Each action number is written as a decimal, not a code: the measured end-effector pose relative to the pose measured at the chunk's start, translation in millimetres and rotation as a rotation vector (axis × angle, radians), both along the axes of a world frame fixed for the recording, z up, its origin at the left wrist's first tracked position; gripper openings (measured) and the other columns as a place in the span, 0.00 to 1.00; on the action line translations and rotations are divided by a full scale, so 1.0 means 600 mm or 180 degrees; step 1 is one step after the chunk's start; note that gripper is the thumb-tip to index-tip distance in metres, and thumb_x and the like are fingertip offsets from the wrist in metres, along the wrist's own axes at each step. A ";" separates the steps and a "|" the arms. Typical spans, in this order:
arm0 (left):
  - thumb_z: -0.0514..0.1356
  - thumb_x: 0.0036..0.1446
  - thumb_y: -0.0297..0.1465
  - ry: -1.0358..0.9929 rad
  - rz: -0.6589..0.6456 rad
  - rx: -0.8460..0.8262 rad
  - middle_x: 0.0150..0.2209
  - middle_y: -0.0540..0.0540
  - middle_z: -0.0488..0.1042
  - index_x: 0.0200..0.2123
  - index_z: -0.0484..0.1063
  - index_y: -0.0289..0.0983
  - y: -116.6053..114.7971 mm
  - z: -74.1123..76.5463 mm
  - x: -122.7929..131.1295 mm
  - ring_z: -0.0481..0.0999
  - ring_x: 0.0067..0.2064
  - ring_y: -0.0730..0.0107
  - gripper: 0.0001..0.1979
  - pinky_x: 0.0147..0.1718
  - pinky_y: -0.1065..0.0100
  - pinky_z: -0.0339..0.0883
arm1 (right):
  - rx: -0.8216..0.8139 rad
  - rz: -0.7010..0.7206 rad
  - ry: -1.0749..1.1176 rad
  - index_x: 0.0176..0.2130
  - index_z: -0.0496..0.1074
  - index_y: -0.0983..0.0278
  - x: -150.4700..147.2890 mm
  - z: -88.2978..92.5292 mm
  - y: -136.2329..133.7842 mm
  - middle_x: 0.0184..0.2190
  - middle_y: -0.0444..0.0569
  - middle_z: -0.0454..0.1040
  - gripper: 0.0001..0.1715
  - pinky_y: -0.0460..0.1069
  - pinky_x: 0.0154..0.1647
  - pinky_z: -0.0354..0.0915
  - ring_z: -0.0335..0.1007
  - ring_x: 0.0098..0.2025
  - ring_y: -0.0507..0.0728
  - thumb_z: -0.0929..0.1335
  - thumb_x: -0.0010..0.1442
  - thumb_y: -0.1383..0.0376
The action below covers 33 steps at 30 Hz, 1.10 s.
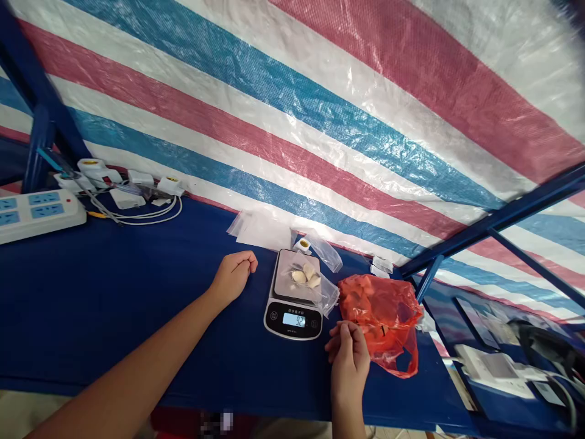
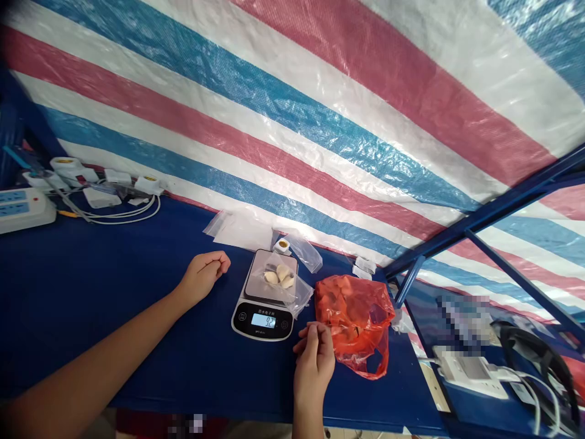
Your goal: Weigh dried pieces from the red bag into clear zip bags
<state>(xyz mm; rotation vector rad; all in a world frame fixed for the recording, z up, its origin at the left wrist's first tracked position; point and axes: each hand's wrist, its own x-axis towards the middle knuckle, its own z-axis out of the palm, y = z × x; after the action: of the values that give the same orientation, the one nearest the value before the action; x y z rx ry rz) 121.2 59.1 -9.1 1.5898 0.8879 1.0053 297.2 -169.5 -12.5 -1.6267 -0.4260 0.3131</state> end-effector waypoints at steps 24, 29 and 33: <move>0.49 0.43 0.30 0.0284 0.0165 0.0089 0.18 0.52 0.62 0.20 0.65 0.39 -0.003 0.016 0.011 0.59 0.21 0.72 0.06 0.22 0.69 0.52 | -0.1095 -0.0784 -0.1682 0.44 0.75 0.62 0.089 0.047 -0.115 0.32 0.52 0.80 0.19 0.52 0.37 0.70 0.76 0.34 0.60 0.65 0.66 0.52; 0.49 0.47 0.29 0.0461 -0.0104 0.0226 0.19 0.53 0.62 0.22 0.66 0.39 -0.002 0.007 0.015 0.61 0.23 0.72 0.07 0.24 0.68 0.54 | -0.2086 0.0819 -0.3194 0.35 0.75 0.62 0.232 0.064 -0.123 0.37 0.57 0.78 0.17 0.58 0.48 0.69 0.75 0.43 0.65 0.58 0.64 0.65; 0.48 0.48 0.29 0.0476 -0.0149 0.0323 0.20 0.53 0.62 0.22 0.65 0.39 -0.001 0.004 0.014 0.62 0.24 0.71 0.08 0.26 0.68 0.54 | -0.2124 0.1007 -0.3620 0.41 0.73 0.63 0.251 0.050 -0.086 0.37 0.57 0.76 0.13 0.57 0.41 0.70 0.73 0.39 0.64 0.61 0.63 0.66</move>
<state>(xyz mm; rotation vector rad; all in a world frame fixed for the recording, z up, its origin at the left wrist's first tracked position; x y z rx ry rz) 129.6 58.7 -6.7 1.7819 0.9082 0.9202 447.5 -221.1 17.4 -2.2917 -1.5737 -0.3295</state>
